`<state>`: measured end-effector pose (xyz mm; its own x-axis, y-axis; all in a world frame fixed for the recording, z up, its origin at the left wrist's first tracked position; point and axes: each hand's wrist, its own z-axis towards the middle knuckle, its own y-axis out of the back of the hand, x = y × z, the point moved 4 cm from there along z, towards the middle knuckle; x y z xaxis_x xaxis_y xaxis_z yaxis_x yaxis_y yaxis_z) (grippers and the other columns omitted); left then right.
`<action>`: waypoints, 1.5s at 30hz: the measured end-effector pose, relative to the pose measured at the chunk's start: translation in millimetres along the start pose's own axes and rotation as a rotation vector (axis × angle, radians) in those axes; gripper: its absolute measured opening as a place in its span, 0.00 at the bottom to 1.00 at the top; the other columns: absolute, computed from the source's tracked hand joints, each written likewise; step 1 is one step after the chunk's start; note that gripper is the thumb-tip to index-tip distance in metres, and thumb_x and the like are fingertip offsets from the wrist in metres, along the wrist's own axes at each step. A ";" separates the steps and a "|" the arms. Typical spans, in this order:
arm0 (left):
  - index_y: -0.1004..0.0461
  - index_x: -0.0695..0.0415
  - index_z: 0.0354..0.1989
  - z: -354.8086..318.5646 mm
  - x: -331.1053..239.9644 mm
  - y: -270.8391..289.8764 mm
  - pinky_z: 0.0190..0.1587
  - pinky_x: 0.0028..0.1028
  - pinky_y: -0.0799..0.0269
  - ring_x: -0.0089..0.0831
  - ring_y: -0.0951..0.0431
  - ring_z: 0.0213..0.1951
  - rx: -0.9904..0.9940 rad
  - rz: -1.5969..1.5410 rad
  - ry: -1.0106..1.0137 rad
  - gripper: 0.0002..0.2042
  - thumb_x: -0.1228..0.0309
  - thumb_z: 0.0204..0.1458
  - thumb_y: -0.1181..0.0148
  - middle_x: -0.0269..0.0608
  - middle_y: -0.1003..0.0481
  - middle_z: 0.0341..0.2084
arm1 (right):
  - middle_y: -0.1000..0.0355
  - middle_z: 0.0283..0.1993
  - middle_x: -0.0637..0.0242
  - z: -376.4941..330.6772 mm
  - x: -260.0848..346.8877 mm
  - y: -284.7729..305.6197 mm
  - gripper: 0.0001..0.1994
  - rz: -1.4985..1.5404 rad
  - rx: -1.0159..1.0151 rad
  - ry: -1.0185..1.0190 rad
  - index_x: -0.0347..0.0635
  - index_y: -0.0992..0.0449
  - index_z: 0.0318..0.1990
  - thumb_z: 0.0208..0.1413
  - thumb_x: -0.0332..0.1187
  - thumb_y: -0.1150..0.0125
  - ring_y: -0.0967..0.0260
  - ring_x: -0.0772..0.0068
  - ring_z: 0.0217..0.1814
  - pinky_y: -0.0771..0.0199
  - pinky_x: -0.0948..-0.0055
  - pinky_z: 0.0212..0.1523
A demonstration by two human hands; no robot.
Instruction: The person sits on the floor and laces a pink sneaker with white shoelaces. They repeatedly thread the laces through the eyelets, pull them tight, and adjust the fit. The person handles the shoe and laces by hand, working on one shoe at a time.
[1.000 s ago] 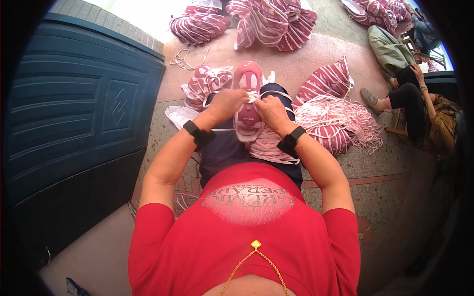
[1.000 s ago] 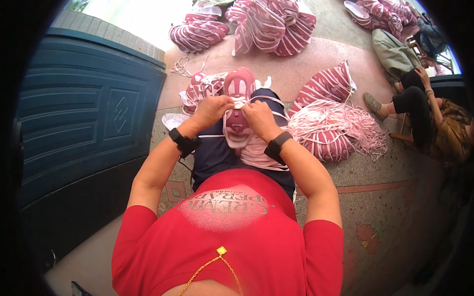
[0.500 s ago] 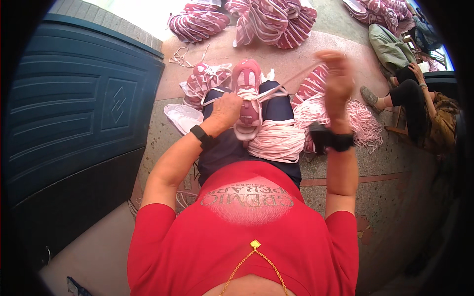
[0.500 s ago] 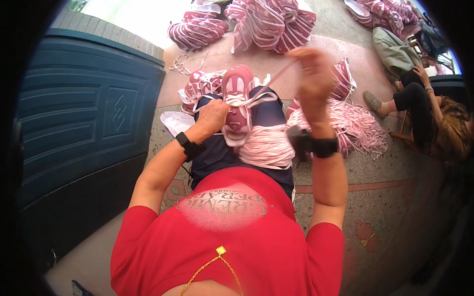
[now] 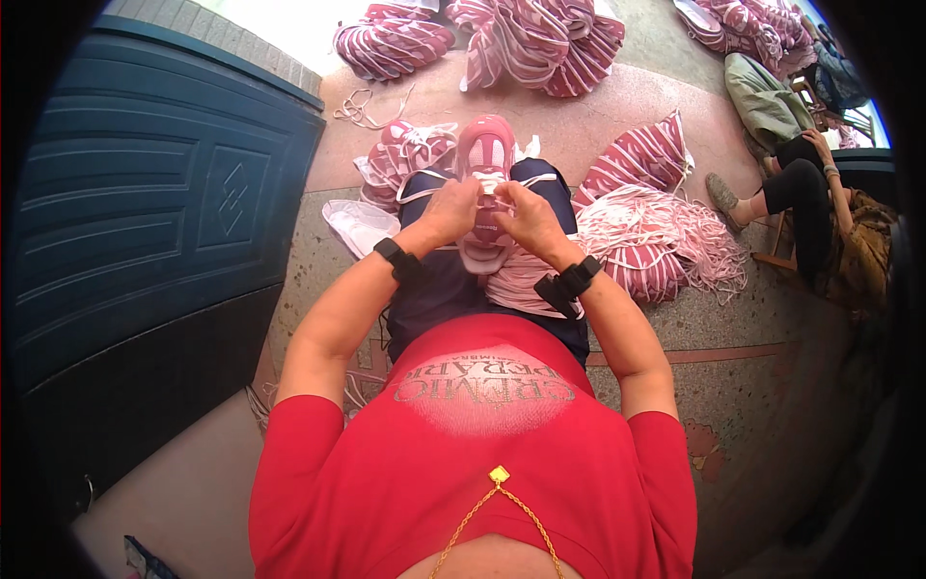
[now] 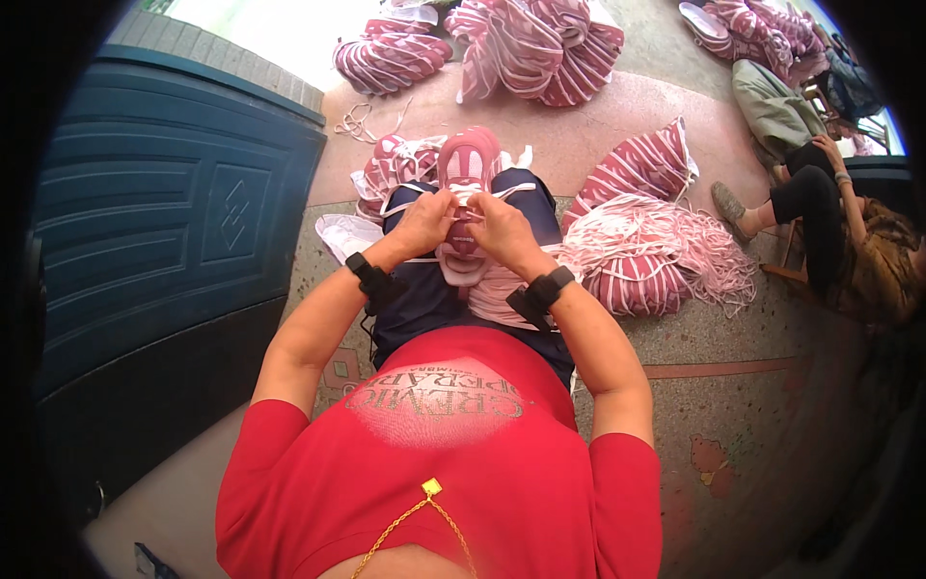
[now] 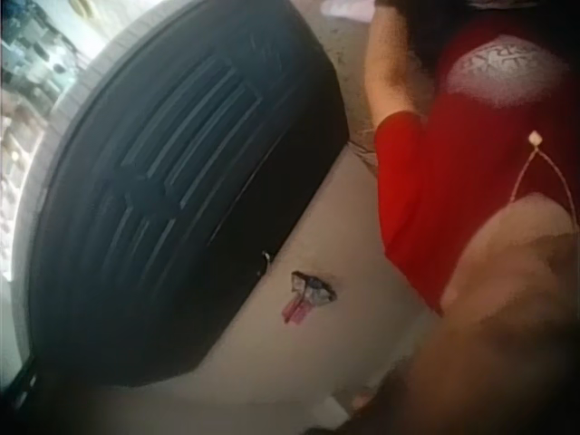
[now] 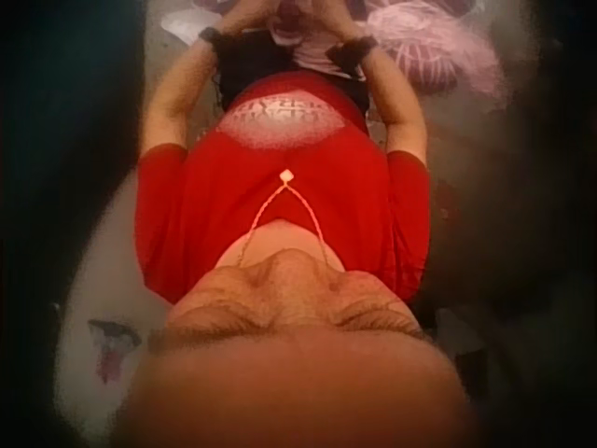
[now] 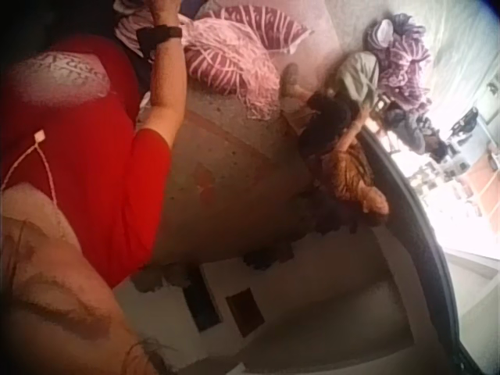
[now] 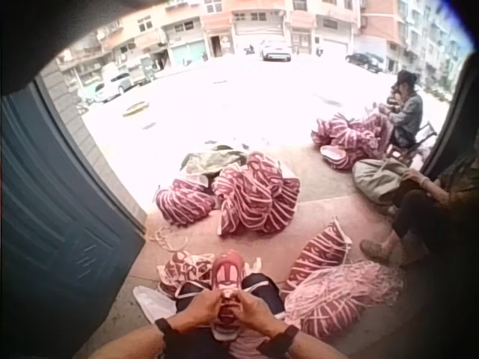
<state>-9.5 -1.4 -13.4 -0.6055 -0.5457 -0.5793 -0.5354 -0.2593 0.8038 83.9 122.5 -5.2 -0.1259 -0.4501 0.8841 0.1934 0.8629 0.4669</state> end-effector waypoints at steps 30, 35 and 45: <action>0.26 0.57 0.31 -48.9 -31.4 14.2 0.35 0.32 0.33 0.37 0.32 0.31 -0.282 0.172 -0.403 0.08 0.75 0.40 0.40 0.37 0.29 0.24 | 0.26 0.33 0.49 4.4 -18.5 -13.0 0.10 -0.043 -0.032 -0.115 0.37 0.22 0.36 0.52 0.32 0.45 0.28 0.51 0.38 0.30 0.61 0.41; 0.26 0.58 0.31 -49.1 -30.7 12.9 0.35 0.32 0.33 0.37 0.31 0.32 -0.287 0.162 -0.400 0.07 0.75 0.40 0.40 0.36 0.29 0.24 | 0.26 0.34 0.50 3.8 -19.6 -17.1 0.09 -0.092 -0.049 -0.101 0.39 0.21 0.35 0.50 0.30 0.45 0.28 0.52 0.39 0.30 0.61 0.44; 0.28 0.59 0.31 -49.0 -35.3 14.4 0.36 0.35 0.32 0.39 0.29 0.34 -0.271 0.107 -0.385 0.08 0.81 0.41 0.45 0.40 0.28 0.26 | 0.29 0.30 0.51 14.5 4.4 -29.7 0.03 -0.235 -0.056 0.010 0.36 0.30 0.29 0.44 0.23 0.48 0.30 0.50 0.37 0.31 0.59 0.38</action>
<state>33.1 -24.9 25.3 -0.8503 -0.2590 -0.4582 -0.3167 -0.4436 0.8384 63.5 98.2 -15.5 -0.1643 -0.6398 0.7508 0.2137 0.7199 0.6603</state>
